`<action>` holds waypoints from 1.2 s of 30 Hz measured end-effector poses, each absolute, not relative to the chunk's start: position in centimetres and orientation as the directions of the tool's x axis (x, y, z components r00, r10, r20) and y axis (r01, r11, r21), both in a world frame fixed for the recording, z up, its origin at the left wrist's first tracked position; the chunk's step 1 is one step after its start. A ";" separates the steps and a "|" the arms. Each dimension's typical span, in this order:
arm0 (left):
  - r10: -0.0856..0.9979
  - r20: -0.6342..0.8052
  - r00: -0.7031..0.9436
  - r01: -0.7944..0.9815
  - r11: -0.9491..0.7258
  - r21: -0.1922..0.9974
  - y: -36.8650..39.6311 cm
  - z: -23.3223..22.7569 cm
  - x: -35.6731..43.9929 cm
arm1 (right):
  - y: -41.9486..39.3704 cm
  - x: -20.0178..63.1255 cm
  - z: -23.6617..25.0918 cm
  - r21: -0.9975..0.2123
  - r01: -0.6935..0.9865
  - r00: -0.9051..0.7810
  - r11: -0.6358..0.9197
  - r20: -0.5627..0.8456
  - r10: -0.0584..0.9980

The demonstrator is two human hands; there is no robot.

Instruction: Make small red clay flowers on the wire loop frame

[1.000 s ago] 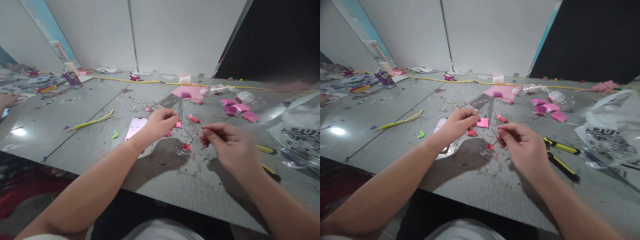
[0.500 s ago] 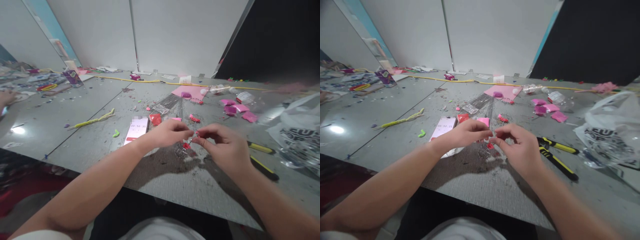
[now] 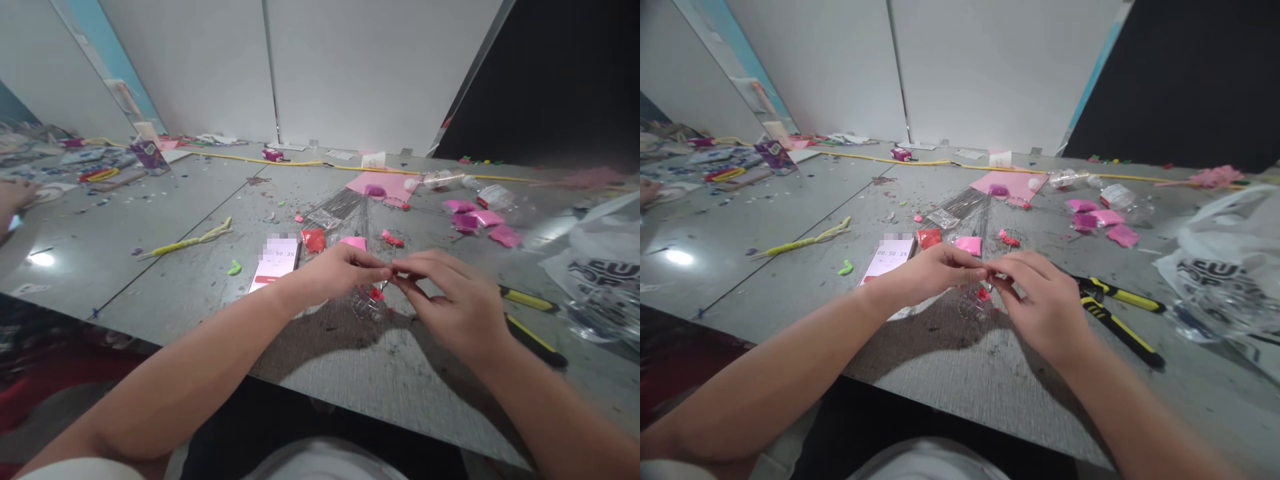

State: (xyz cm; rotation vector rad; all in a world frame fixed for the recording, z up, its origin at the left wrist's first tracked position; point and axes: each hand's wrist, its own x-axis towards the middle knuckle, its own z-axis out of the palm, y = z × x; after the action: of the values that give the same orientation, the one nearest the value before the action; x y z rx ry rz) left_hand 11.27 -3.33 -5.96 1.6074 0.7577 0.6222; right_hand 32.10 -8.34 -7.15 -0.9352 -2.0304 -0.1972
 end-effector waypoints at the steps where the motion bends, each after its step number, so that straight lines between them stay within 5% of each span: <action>1: 0.762 -0.019 0.647 0.123 -0.080 0.989 -3.3 -6.0 11.2 | -8.3 32.1 -7.1 -0.190 0.692 -0.329 0.697 0.775 0.539; 12: 0.814 0.055 0.579 0.114 -0.148 0.982 -3.1 -5.9 11.4 | -8.4 31.8 -6.9 -0.221 0.681 -0.354 0.698 0.735 0.578; 20: 0.757 0.011 0.653 0.195 -0.183 0.964 -3.1 -5.4 11.1 | -8.5 31.8 -6.8 -0.233 0.674 -0.401 0.701 0.680 0.613; 30: 0.749 -0.033 0.662 0.272 -0.199 0.942 -2.9 -4.8 10.6 | -8.4 32.1 -6.7 -0.384 0.604 -0.429 0.698 0.582 0.691; 34: 0.748 -0.027 0.663 0.328 -0.258 0.909 -3.0 -4.0 10.6 | -8.5 32.3 -6.6 -0.589 0.575 -0.329 0.568 0.469 0.820; 36: 0.775 0.067 0.629 0.434 -0.421 0.796 -2.8 -3.9 10.5 | -8.5 32.4 -6.6 -0.755 0.498 -0.224 0.426 0.363 0.905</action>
State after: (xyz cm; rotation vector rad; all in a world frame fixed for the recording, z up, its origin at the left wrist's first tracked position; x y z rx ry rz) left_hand 10.55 -2.79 -3.87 2.0701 0.9437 0.5555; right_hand 32.37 -8.49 -6.62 -1.1947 -1.8700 0.6327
